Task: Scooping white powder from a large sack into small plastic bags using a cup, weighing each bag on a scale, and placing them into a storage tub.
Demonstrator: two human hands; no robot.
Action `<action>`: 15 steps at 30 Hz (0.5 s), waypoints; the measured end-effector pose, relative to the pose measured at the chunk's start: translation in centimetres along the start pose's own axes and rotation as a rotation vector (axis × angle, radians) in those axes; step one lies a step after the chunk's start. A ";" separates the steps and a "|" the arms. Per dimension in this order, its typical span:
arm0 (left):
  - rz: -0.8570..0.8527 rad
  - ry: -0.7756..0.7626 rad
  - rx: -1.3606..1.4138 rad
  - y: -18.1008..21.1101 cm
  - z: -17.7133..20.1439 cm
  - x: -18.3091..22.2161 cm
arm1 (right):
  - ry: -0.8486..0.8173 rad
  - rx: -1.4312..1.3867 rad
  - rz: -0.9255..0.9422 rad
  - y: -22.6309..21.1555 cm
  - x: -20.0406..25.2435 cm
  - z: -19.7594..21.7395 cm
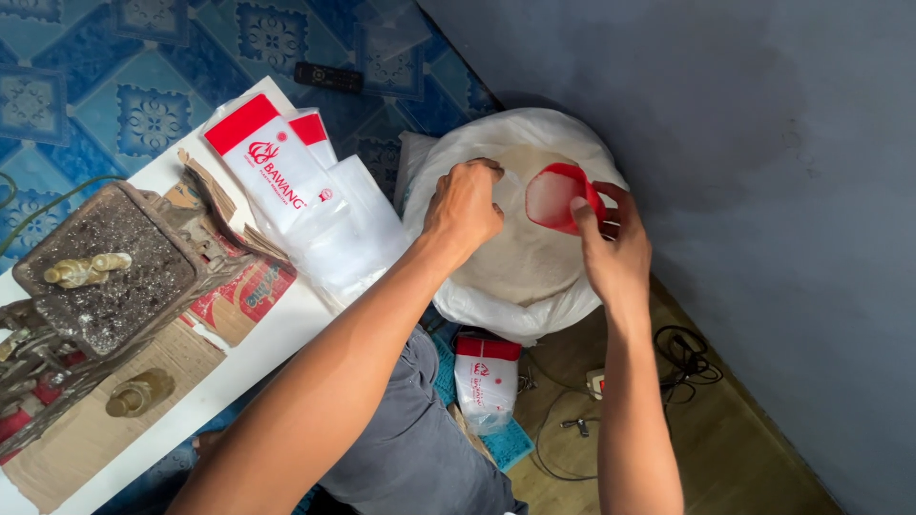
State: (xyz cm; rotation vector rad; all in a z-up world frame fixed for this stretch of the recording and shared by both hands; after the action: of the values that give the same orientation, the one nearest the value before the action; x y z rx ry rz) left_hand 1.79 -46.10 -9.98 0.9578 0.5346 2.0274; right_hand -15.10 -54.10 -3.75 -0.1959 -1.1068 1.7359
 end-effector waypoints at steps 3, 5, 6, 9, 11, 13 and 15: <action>-0.017 0.009 0.015 0.1 -0.3 -0.3 | 0.012 0.026 0.014 -0.7 -0.1 -0.1; -0.024 0.012 0.023 0.3 -0.1 -0.3 | 0.028 0.055 0.046 -1.1 -0.3 -0.3; -0.031 0.015 0.032 0.4 0.0 -0.2 | 0.045 0.085 0.078 -1.3 -0.4 -0.4; -0.050 0.017 0.060 0.0 -0.6 -1.0 | 0.084 0.129 0.106 -2.3 0.2 -0.8; -0.044 0.011 0.062 -0.1 -0.9 -1.2 | 0.091 0.156 0.117 -2.4 0.2 -1.1; -0.038 0.006 0.064 0.0 -1.0 -1.4 | 0.096 0.183 0.132 -2.6 0.3 -1.4; -0.020 0.004 0.089 0.1 -0.9 -1.4 | 0.124 0.203 0.142 -2.9 0.5 -1.6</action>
State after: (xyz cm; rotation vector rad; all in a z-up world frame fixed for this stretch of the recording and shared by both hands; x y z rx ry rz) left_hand 1.59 -47.26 -11.09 0.9973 0.6392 2.0020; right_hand -12.51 -52.64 -2.30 -0.2567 -0.8378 1.9224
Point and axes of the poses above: each hand's wrist, its own x-axis away from the middle knuckle, its own z-axis out of the back of the hand, y = z × x, the point moved 4 cm from there along -x, towards the middle knuckle, and after that the axes turned 8 degrees about -y, right-handed, at the moved point
